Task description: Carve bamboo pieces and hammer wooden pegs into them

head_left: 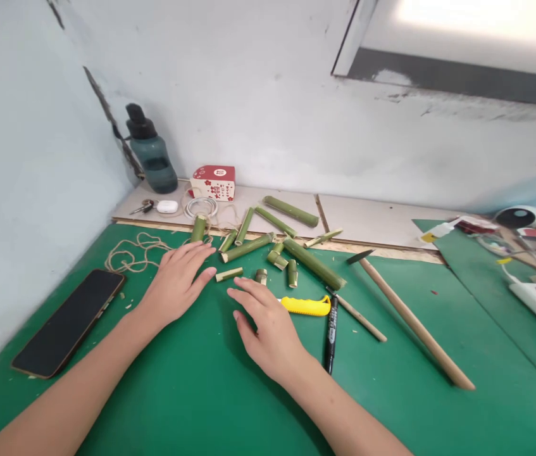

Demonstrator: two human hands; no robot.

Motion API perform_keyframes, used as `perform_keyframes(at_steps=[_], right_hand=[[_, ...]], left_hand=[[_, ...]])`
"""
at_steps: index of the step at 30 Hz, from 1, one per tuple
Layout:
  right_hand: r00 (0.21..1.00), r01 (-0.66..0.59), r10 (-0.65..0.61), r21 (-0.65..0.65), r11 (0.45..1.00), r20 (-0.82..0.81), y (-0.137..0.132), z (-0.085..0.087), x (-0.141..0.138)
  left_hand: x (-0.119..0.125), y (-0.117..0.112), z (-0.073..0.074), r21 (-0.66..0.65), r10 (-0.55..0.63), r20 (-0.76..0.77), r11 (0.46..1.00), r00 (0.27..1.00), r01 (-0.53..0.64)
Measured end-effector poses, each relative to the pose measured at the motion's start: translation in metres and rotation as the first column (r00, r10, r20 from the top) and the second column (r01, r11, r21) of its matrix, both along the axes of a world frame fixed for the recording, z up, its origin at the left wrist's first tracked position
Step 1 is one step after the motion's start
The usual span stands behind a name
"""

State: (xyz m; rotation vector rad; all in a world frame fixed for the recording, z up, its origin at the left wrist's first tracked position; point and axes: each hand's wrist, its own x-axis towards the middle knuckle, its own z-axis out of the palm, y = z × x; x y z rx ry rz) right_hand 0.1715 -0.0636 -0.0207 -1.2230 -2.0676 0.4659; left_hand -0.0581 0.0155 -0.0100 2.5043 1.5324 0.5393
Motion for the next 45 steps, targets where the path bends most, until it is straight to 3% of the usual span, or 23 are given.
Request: perform_keyframes(at_steps=[7,10,13,16,20,22,24,26,28,30,32,36,39,41,45], right_hand=[[0.999,-0.014,0.013,-0.008,1.000,-0.042,-0.004,0.003,-0.001],[0.998,-0.028,0.029,0.012,1.000,-0.060,-0.003,0.002,-0.001],[0.997,-0.013,0.015,0.029,0.999,-0.075,0.001,0.000,0.002],[0.996,0.020,-0.017,0.034,0.999,-0.092,0.004,-0.001,0.007],[0.992,0.041,-0.036,0.042,0.998,-0.119,0.006,0.002,0.009],[0.992,0.034,-0.028,0.048,0.998,-0.120,0.005,0.002,0.008],[0.993,0.033,-0.027,0.051,0.998,-0.113,0.006,0.001,0.008],[0.993,0.036,-0.029,0.055,0.998,-0.111,0.007,-0.001,0.008],[0.993,0.037,-0.030,0.066,0.997,-0.116,0.010,-0.002,0.009],[0.990,0.053,-0.042,0.083,0.995,-0.133,0.012,-0.003,0.010],[0.986,0.084,-0.067,0.103,0.991,-0.156,0.013,-0.003,0.011],[0.981,0.118,-0.090,0.159,0.980,-0.171,0.012,0.002,0.011],[0.983,0.127,-0.090,0.237,0.963,-0.163,0.010,0.014,0.015],[0.967,0.226,-0.184,0.266,0.937,-0.174,0.013,0.024,0.024],[0.883,0.469,-0.446,0.230,0.853,-0.147,0.028,0.033,0.048]], left_hand=[[0.030,0.047,0.041,-0.059,0.177,-0.258,0.978,0.950,-0.199],[0.054,0.069,0.042,-0.161,0.184,-0.301,0.957,0.936,-0.241],[0.070,0.080,0.034,-0.172,0.207,-0.297,0.949,0.932,-0.265],[0.073,0.079,0.030,-0.149,0.237,-0.260,0.948,0.936,-0.281],[0.062,0.067,0.034,-0.085,0.293,-0.170,0.947,0.941,-0.311],[0.054,0.058,0.038,-0.068,0.302,-0.038,0.950,0.953,-0.304],[0.047,0.050,0.040,-0.164,0.302,0.195,0.948,0.933,-0.272],[0.041,0.043,0.040,-0.378,0.352,0.486,0.910,0.800,-0.171],[0.036,0.036,0.039,-0.556,0.458,0.707,0.831,0.539,0.023],[0.029,0.027,0.038,-0.602,0.540,0.791,0.770,0.288,0.210],[0.022,0.017,0.036,-0.583,0.566,0.809,0.745,0.157,0.324],[0.008,-0.006,0.025,-0.564,0.571,0.815,0.743,0.098,0.360],[0.004,-0.017,0.020,-0.538,0.602,0.797,0.743,-0.046,0.400],[0.004,-0.021,0.020,-0.506,0.629,0.772,0.696,-0.093,0.510],[0.011,-0.028,0.022,-0.521,0.715,0.697,0.551,-0.048,0.652]])
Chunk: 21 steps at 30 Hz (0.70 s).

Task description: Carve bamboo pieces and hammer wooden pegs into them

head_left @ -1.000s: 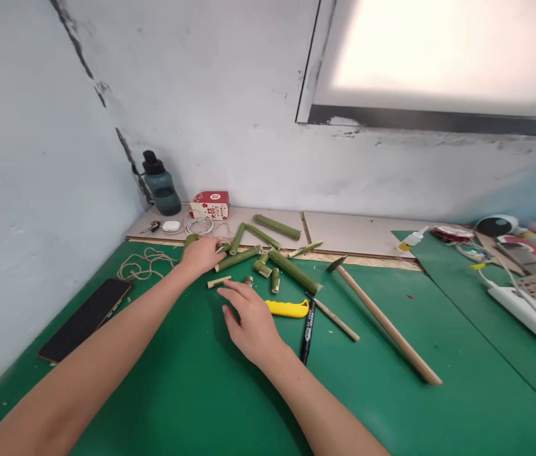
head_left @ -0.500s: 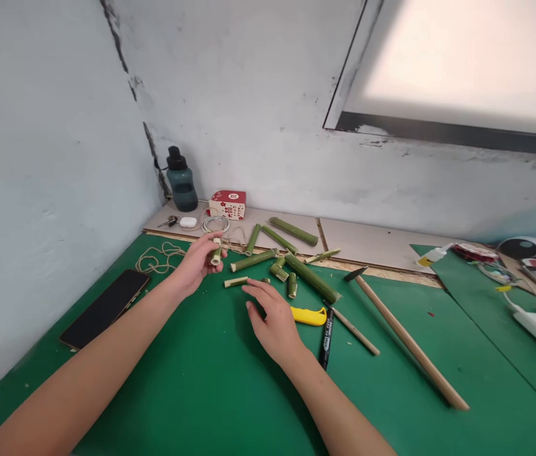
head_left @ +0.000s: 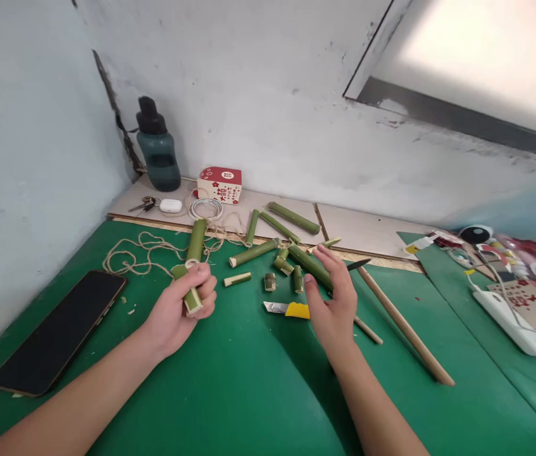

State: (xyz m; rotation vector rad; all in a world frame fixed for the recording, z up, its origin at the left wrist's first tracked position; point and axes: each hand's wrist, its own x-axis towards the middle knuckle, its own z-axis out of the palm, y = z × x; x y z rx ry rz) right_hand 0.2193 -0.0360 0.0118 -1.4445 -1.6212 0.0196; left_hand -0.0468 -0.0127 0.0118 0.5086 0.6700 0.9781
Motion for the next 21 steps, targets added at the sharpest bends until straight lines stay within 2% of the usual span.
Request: perform_keyframes(at_steps=[3,7,11,13,15,17,19,21], right_hand=[[0.995,0.039,-0.030,-0.095,0.995,0.097,0.010,-0.010,0.013],[0.985,0.012,0.021,-0.191,0.981,0.170,0.014,-0.019,0.019],[0.989,0.027,0.005,-0.210,0.977,0.149,0.012,-0.012,0.022],[0.991,0.028,0.001,-0.213,0.977,0.133,0.012,-0.011,0.023],[0.991,-0.027,0.064,-0.285,0.958,0.121,0.011,-0.013,0.023],[0.981,-0.113,0.166,-0.398,0.910,0.102,0.011,-0.019,0.022],[0.971,-0.163,0.227,-0.487,0.858,0.073,0.011,-0.024,0.020],[0.972,-0.168,0.228,-0.533,0.829,0.048,0.014,-0.027,0.019]], left_hand=[[0.007,-0.005,0.000,-0.013,-0.017,-0.058,1.000,0.998,0.016],[0.010,-0.008,-0.003,0.122,0.072,-0.275,0.992,0.959,-0.039],[0.007,-0.009,-0.010,0.282,0.163,-0.524,0.959,0.836,-0.010],[0.006,-0.011,-0.012,0.379,0.207,-0.669,0.921,0.714,0.087],[0.005,-0.011,-0.016,0.442,0.261,-0.822,0.853,0.506,0.279],[0.004,-0.010,-0.020,0.466,0.363,-0.884,0.740,0.295,0.485],[0.003,-0.005,-0.027,0.489,0.492,-0.851,0.611,0.185,0.623],[0.002,0.000,-0.033,0.488,0.570,-0.809,0.522,0.139,0.699]])
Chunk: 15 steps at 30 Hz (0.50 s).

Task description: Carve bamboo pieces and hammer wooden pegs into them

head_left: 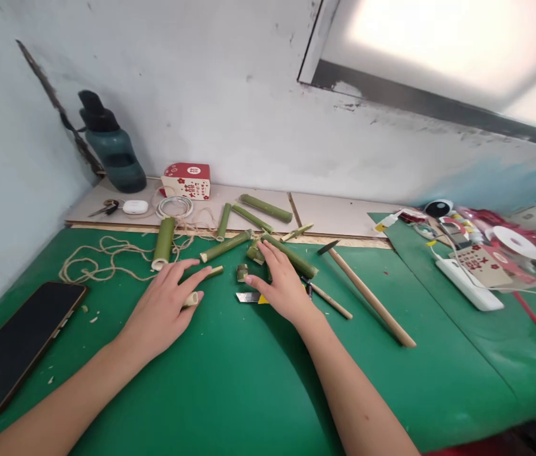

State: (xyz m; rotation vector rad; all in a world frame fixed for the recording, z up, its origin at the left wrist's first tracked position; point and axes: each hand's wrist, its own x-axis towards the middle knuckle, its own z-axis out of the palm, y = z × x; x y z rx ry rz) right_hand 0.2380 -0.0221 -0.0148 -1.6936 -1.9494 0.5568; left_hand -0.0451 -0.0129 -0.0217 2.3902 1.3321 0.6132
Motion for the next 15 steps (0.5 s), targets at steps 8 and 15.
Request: perform_keyframes(at_steps=[8,15], right_hand=[[0.994,-0.100,0.102,-0.082,0.992,0.024,0.018,0.011,-0.019],[0.955,-0.261,0.256,-0.019,0.965,-0.149,-0.001,0.023,-0.031]], left_hand=[[0.006,-0.003,-0.004,-0.025,-0.126,0.028,0.992,0.992,0.127],[0.007,-0.011,-0.005,-0.044,-0.096,0.016,0.994,0.995,0.097]])
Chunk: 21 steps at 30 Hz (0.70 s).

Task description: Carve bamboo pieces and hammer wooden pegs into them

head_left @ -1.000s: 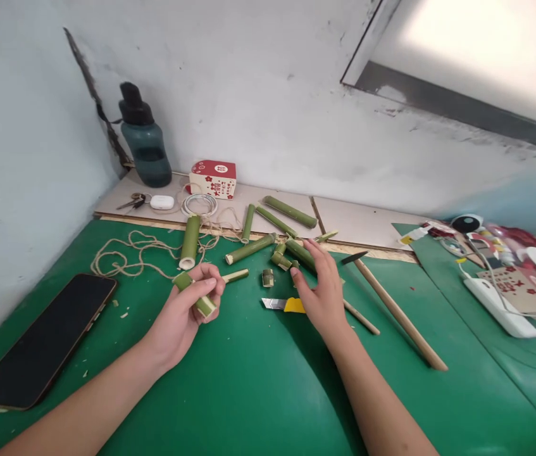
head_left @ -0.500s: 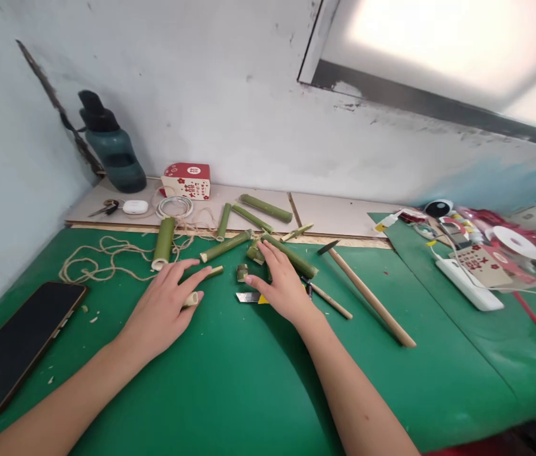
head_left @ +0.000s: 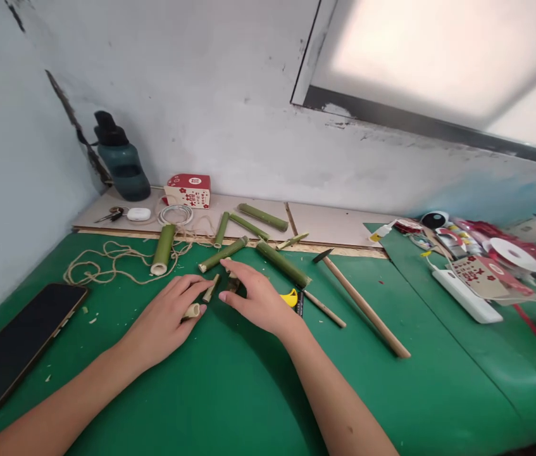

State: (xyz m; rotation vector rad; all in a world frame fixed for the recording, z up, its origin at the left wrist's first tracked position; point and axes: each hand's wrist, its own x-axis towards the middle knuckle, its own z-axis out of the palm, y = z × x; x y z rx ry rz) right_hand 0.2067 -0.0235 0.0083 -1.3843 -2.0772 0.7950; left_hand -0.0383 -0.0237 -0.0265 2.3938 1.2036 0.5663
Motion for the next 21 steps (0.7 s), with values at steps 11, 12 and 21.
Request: perform_keyframes(at_steps=[11,12,21], right_hand=[[0.999,-0.014,0.017,0.068,0.998,-0.040,-0.009,-0.005,0.006],[0.998,0.013,-0.005,0.107,0.994,-0.069,-0.008,-0.003,0.011],[0.842,0.413,-0.469,0.244,0.878,0.265,0.073,0.007,0.119]], left_hand=[[0.003,-0.004,-0.003,-0.002,0.015,-0.023,1.000,1.000,-0.015],[0.003,-0.004,-0.003,-0.013,0.016,-0.034,1.000,0.999,-0.017],[-0.002,0.001,-0.006,-0.054,-0.015,-0.050,0.998,0.999,0.012]])
